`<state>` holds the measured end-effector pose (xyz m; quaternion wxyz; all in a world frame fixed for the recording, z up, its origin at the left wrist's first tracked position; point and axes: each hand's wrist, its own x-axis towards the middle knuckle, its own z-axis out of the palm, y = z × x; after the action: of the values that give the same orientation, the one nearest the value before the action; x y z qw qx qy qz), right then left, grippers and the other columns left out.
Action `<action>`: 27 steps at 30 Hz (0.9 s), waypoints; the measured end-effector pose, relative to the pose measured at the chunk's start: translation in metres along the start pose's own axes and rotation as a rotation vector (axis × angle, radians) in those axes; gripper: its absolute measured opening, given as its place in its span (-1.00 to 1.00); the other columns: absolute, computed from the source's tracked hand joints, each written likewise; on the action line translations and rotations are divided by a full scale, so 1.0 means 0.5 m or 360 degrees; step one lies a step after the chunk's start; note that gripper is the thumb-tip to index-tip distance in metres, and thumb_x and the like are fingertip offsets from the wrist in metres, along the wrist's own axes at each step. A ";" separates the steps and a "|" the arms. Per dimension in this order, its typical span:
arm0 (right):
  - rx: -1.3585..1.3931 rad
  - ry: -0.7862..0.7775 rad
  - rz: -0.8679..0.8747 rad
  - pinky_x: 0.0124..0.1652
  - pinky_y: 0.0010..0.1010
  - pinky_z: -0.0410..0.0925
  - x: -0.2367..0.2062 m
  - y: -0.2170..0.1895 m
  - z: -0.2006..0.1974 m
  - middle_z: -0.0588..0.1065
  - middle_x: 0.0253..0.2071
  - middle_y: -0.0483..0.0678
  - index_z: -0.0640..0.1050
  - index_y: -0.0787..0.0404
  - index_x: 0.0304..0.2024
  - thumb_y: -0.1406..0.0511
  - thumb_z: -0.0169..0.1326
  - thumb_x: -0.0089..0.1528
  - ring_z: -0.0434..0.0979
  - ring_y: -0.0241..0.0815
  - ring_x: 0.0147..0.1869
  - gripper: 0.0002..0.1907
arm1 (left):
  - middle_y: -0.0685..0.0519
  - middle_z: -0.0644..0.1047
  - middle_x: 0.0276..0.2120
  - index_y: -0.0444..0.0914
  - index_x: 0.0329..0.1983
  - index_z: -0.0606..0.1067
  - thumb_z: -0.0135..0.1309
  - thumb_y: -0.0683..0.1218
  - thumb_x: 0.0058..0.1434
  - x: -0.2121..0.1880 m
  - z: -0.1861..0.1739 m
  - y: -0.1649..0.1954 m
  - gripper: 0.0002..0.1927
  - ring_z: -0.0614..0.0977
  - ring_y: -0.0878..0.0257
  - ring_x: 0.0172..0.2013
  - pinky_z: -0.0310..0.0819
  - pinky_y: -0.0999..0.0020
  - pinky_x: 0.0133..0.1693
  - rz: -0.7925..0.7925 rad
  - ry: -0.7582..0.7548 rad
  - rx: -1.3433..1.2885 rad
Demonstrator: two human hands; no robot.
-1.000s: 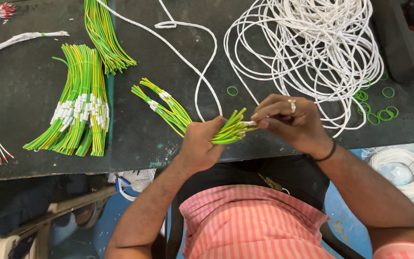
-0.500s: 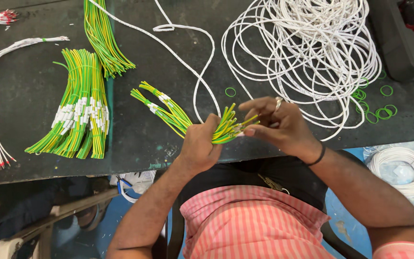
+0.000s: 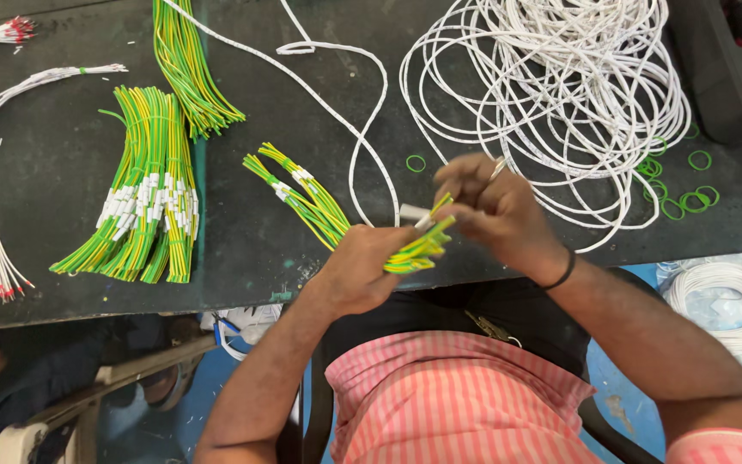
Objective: The person gathers a handful of green and yellow insulated wires from the workbench and aligns them. They wrap a white wire around the bundle and secure it with green rubber bands, then place the finished bundle on the table with other completed bundles.
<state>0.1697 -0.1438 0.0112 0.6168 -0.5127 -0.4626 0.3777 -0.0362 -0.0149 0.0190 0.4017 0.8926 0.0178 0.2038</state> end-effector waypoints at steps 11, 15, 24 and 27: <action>0.0769 0.0011 0.0126 0.18 -0.22 0.48 -0.049 -0.035 -0.042 0.46 0.22 0.22 0.56 0.47 0.03 0.59 -0.03 0.27 0.59 0.07 0.22 -0.71 | -0.06 0.55 -0.51 -0.32 -0.17 0.55 0.18 -0.18 0.28 -0.011 -0.007 -0.023 -0.88 0.64 0.14 -0.51 0.45 0.27 -0.40 -0.0316 0.0350 -0.0246; 0.0618 -0.0231 0.0007 0.15 -0.23 0.52 -0.045 -0.038 -0.029 0.44 0.25 0.22 0.56 0.47 -0.03 0.57 0.01 0.36 0.61 0.03 0.21 -0.83 | -0.03 0.63 -0.33 -0.32 -0.16 0.57 0.15 -0.20 0.30 -0.010 -0.007 -0.031 -0.91 0.69 0.20 -0.35 0.50 0.33 -0.31 -0.0017 0.0458 -0.0306; 0.0114 -0.0083 0.0206 -0.30 -0.48 0.50 -0.048 -0.007 -0.018 0.62 -0.29 0.04 0.60 0.40 -0.14 0.46 0.15 0.30 0.64 -0.26 -0.28 -0.90 | -0.04 0.48 -0.55 -0.32 -0.34 0.51 0.28 -0.19 0.22 -0.004 0.000 -0.021 -0.84 0.53 0.15 -0.58 0.32 0.30 -0.47 -0.0072 0.0538 -0.0109; -0.0096 0.0003 0.0092 -0.34 -0.54 0.42 -0.047 0.005 -0.020 0.61 -0.32 0.00 0.65 0.38 -0.15 0.46 0.21 0.28 0.55 -0.34 -0.34 -0.90 | -0.04 0.48 -0.54 -0.32 -0.35 0.51 0.29 -0.18 0.21 -0.002 -0.003 -0.020 -0.83 0.53 0.12 -0.57 0.31 0.30 -0.47 -0.0031 0.0533 -0.0082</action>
<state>0.1726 -0.1683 0.0039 0.5902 -0.5447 -0.4582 0.3808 -0.0365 -0.0075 0.0124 0.4177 0.8354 0.0878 0.3462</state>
